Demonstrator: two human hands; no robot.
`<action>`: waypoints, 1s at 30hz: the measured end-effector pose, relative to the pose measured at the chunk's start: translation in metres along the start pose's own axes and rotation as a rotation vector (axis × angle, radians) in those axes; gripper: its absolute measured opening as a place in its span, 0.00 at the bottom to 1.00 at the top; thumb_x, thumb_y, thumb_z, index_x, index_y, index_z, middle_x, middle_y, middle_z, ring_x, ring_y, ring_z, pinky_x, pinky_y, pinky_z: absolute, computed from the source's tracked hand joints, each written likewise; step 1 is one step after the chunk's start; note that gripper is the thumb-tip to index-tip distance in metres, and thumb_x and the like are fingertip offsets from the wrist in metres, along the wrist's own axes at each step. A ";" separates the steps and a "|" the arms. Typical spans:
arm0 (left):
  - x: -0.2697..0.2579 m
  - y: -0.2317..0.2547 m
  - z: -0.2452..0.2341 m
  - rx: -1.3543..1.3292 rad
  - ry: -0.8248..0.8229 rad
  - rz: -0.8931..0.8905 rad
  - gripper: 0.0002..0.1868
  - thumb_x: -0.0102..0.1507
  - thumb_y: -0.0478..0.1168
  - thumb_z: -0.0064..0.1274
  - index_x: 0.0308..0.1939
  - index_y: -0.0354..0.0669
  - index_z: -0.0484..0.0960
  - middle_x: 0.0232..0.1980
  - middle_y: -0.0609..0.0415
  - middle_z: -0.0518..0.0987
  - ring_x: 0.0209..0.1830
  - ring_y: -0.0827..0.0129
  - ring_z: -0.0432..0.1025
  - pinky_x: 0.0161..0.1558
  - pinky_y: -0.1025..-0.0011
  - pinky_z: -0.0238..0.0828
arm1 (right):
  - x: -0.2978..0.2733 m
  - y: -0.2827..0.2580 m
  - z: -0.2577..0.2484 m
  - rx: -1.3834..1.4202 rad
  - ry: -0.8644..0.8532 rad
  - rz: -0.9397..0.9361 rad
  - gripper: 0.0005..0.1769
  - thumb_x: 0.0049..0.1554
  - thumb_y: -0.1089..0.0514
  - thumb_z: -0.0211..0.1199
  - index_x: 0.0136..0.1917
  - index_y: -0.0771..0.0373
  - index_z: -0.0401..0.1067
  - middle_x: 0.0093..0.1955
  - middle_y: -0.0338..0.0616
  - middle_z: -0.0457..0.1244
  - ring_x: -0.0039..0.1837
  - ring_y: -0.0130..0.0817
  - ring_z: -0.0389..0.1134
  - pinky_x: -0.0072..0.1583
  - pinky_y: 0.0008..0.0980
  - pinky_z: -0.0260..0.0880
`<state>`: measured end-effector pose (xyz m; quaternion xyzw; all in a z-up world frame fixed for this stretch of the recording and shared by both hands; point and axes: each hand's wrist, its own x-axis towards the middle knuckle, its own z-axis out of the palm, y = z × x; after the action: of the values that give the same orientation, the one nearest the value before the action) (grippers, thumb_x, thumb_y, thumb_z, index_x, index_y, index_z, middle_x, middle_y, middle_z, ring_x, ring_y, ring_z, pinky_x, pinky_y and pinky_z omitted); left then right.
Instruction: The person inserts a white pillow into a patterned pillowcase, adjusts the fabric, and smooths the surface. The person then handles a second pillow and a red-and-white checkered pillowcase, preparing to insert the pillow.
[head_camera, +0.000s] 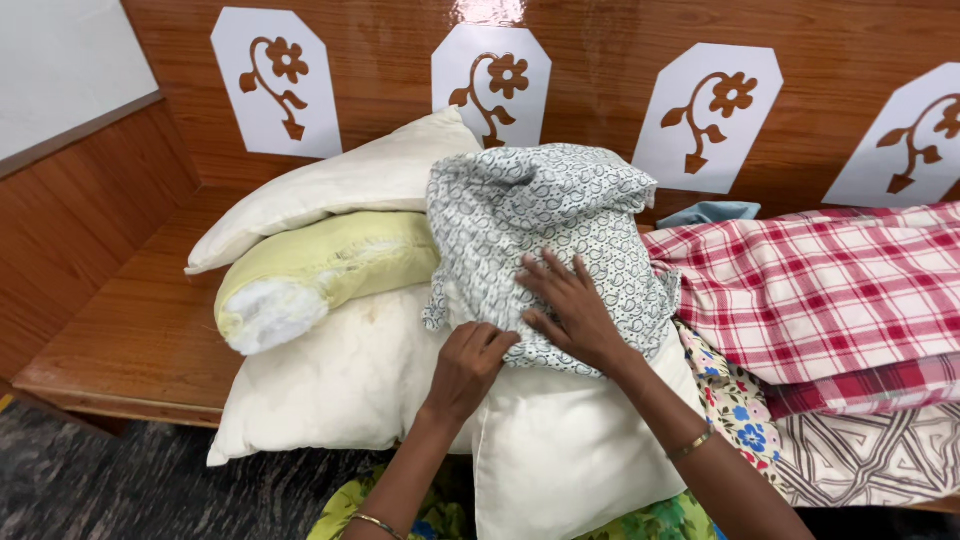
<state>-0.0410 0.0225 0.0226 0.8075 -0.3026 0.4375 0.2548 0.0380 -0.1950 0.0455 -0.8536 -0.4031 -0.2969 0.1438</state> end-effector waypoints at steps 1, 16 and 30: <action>-0.002 -0.004 0.002 -0.005 -0.048 -0.013 0.16 0.49 0.28 0.60 0.39 0.44 0.80 0.36 0.54 0.76 0.40 0.59 0.73 0.45 0.63 0.71 | -0.013 -0.003 -0.002 0.089 -0.010 -0.001 0.27 0.66 0.38 0.50 0.71 0.53 0.66 0.75 0.48 0.62 0.79 0.49 0.57 0.81 0.59 0.40; -0.005 0.023 0.009 -0.126 -0.095 0.094 0.20 0.49 0.35 0.53 0.46 0.44 0.83 0.37 0.54 0.73 0.40 0.59 0.68 0.48 0.59 0.65 | -0.078 0.021 -0.029 -0.118 0.544 0.205 0.21 0.47 0.64 0.70 0.55 0.62 0.73 0.57 0.48 0.68 0.62 0.47 0.68 0.65 0.45 0.66; -0.021 0.034 0.053 -0.071 -0.142 0.051 0.38 0.61 0.52 0.62 0.72 0.48 0.67 0.71 0.51 0.68 0.74 0.57 0.59 0.71 0.47 0.48 | -0.155 0.038 -0.010 -0.087 0.372 0.345 0.13 0.34 0.71 0.56 0.36 0.64 0.68 0.36 0.51 0.62 0.43 0.53 0.65 0.47 0.46 0.64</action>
<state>-0.0449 -0.0313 -0.0165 0.8190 -0.3555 0.3746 0.2500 -0.0138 -0.3169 -0.0438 -0.8460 -0.2048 -0.4366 0.2272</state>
